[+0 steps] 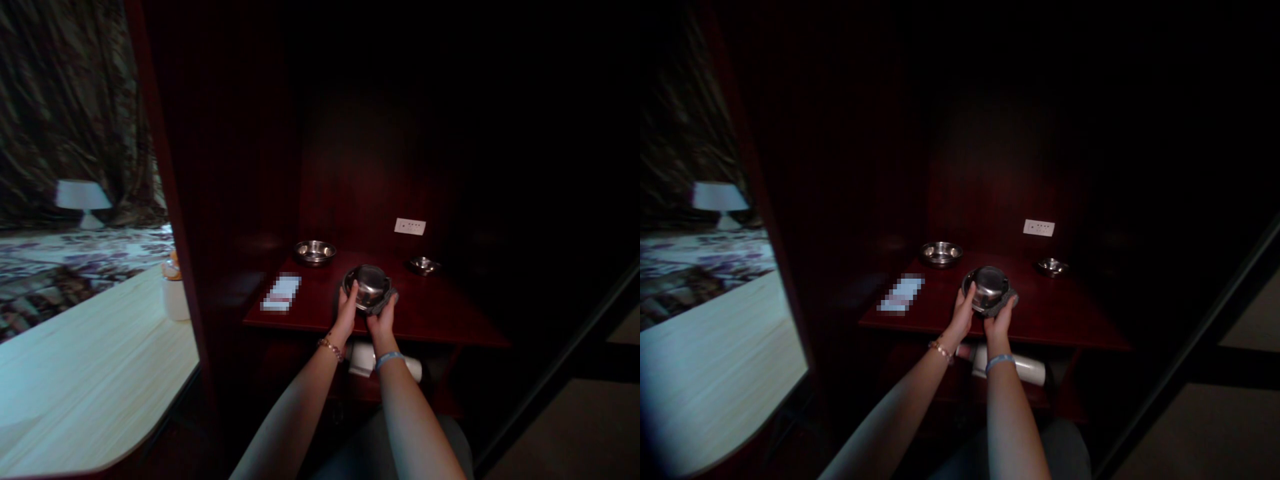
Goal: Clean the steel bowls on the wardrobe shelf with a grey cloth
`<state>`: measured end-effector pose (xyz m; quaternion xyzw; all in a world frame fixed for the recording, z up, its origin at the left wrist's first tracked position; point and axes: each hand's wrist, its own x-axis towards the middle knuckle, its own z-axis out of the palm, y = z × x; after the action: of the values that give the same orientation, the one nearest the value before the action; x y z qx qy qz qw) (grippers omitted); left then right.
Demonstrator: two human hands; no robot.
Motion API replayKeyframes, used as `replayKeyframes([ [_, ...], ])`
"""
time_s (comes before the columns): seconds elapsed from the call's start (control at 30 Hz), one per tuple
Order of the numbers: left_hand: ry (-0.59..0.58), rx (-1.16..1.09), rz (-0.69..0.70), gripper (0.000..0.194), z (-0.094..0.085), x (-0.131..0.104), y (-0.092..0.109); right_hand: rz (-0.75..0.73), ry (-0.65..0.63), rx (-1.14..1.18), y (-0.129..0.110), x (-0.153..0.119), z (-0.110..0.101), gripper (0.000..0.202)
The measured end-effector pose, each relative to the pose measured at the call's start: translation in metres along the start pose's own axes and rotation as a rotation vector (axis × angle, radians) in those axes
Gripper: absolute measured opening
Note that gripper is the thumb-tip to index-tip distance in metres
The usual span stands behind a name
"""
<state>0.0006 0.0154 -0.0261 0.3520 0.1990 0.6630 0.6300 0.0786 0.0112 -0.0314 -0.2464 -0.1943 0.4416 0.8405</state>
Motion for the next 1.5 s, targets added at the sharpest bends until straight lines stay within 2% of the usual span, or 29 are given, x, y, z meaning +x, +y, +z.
replayKeyframes([
  [0.3,0.001,0.0,0.002,0.051,-0.002,0.002,-0.003,-0.008,-0.016,-0.004,0.003,0.003,-0.003,0.057],
  [0.67,0.01,-0.005,0.012,0.048,-0.001,0.003,-0.002,0.02,0.017,0.02,-0.001,-0.002,0.002,0.056],
  [0.97,0.01,0.02,0.066,0.049,0.003,-0.001,0.003,0.032,-0.011,0.019,0.001,0.0,0.001,0.057],
  [1.27,0.039,-0.03,0.059,0.048,0.007,-0.003,0.008,0.037,0.022,0.047,-0.001,-0.004,0.005,0.054],
  [1.5,0.048,-0.058,0.044,0.05,0.004,0.001,0.004,0.033,-0.012,0.027,0.002,0.0,0.0,0.054],
])
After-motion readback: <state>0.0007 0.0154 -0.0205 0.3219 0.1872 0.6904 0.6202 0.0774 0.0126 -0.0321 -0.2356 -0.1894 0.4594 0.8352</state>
